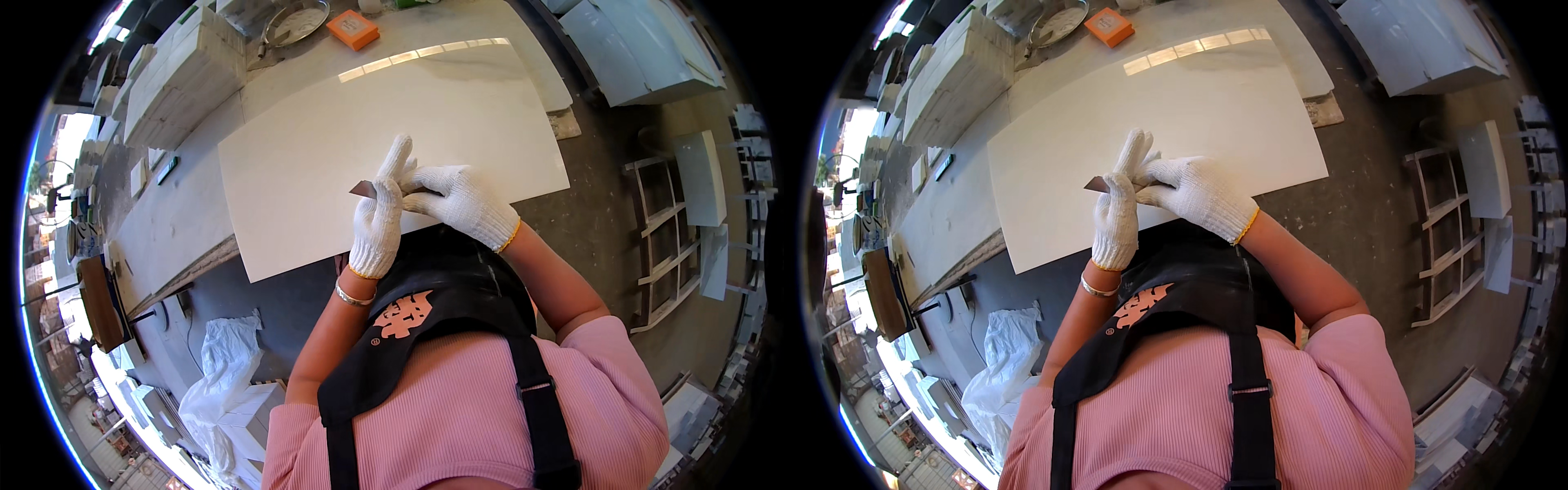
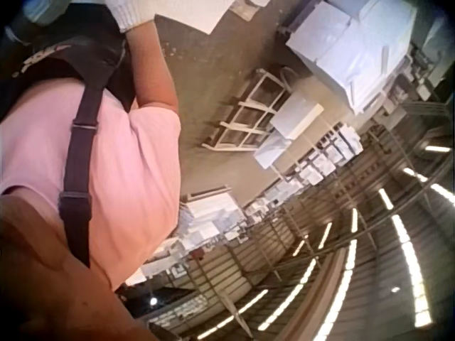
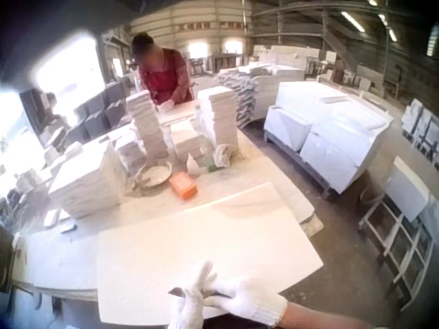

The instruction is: The person picks up a rectangular white foam board from a stack and places it on a workbench. They use a utility knife to trim the edges of the board, then smooth the cut edges with an orange sanding block. The person repeats this process on multiple sides of the board.

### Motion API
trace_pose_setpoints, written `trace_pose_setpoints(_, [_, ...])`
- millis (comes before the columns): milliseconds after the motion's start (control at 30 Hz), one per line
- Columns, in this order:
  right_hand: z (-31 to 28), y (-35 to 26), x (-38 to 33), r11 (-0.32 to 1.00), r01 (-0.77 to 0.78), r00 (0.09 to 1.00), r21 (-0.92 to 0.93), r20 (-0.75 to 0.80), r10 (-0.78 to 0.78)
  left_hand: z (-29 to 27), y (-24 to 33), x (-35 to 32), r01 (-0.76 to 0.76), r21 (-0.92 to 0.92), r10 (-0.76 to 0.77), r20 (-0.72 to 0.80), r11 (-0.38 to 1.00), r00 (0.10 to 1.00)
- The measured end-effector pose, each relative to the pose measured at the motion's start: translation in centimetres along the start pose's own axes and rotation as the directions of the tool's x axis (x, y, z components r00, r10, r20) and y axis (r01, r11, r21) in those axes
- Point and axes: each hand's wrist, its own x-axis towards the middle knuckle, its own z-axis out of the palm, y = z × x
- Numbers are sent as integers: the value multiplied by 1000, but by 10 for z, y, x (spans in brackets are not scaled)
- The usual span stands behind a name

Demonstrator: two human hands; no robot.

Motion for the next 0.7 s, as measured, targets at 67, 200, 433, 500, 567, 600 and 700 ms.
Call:
trace_pose_setpoints(67, [0,0,-10,997,-41,999,67,26,39,6,4,-1,27,20,-28,64,999,998])
trace_pose_setpoints(200, [-1,7,-24,950,-104,992,295,97,78,11,11,-1,57,-20,-54,122,998,991])
trace_pose_setpoints(433, [-35,44,-48,822,-264,964,504,101,247,-27,7,27,39,-20,-40,-54,999,998])
trace_pose_setpoints(500, [-52,60,-52,805,-212,972,554,35,232,-44,13,37,-35,146,46,-77,989,996])
trace_pose_setpoints(567, [-73,52,-52,792,-305,920,529,-51,389,-58,17,50,-98,396,151,-104,913,983])
trace_pose_setpoints(600, [-83,56,-53,779,-290,917,555,-73,393,-71,12,62,-153,609,237,-60,778,970])
trace_pose_setpoints(700, [-105,79,-43,713,-236,889,660,-149,432,-93,-6,99,-152,913,325,22,379,945])
